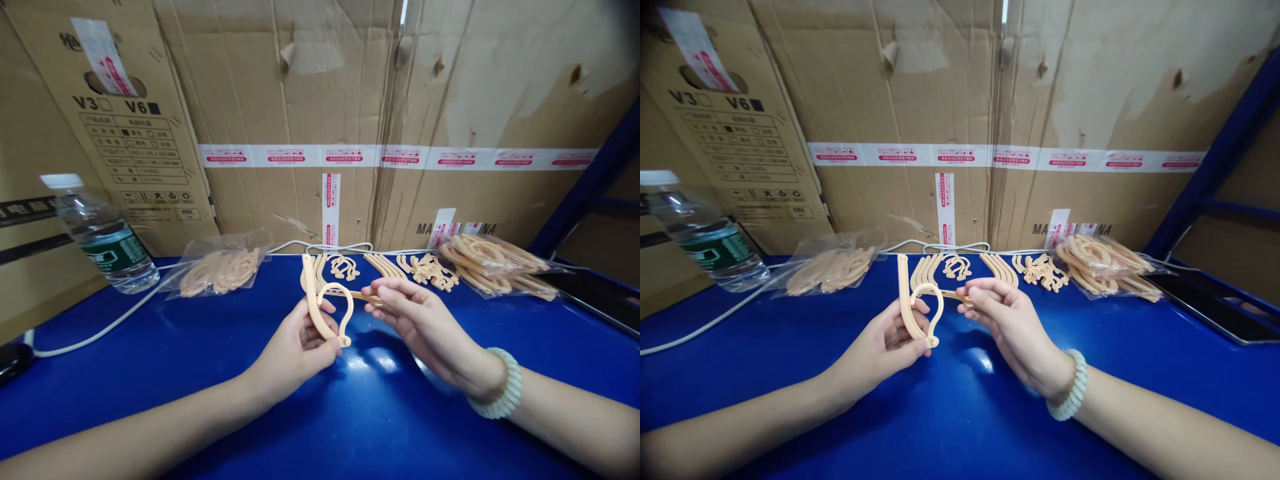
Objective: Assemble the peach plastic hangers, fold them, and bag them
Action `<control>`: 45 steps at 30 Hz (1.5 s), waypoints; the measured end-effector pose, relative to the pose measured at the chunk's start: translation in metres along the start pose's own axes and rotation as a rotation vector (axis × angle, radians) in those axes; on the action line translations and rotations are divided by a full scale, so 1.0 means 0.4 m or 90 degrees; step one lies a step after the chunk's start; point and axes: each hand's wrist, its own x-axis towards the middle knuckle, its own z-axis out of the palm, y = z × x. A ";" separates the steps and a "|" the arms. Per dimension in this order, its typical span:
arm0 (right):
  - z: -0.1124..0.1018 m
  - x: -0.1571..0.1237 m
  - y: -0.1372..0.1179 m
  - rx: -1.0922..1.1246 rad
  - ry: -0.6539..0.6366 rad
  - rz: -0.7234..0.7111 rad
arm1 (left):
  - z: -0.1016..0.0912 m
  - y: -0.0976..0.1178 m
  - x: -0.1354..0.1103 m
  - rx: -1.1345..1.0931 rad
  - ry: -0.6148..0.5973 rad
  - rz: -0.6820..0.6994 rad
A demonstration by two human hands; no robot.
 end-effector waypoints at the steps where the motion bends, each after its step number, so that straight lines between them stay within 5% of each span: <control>1: 0.001 -0.002 0.004 0.002 0.004 0.014 | 0.000 0.000 0.000 0.000 -0.001 0.001; 5: 0.008 -0.009 0.020 0.025 0.009 0.038 | 0.001 -0.001 -0.002 -0.009 -0.006 0.004; 11: 0.013 -0.014 0.034 0.005 -0.141 0.138 | 0.004 0.004 -0.004 -0.031 -0.026 -0.003; 21: 0.011 -0.015 0.034 -0.018 -0.206 0.139 | 0.001 -0.001 -0.006 -0.010 -0.063 0.017; 45: 0.016 -0.019 0.051 -0.059 -0.135 0.052 | -0.008 0.006 -0.003 -0.035 0.020 -0.012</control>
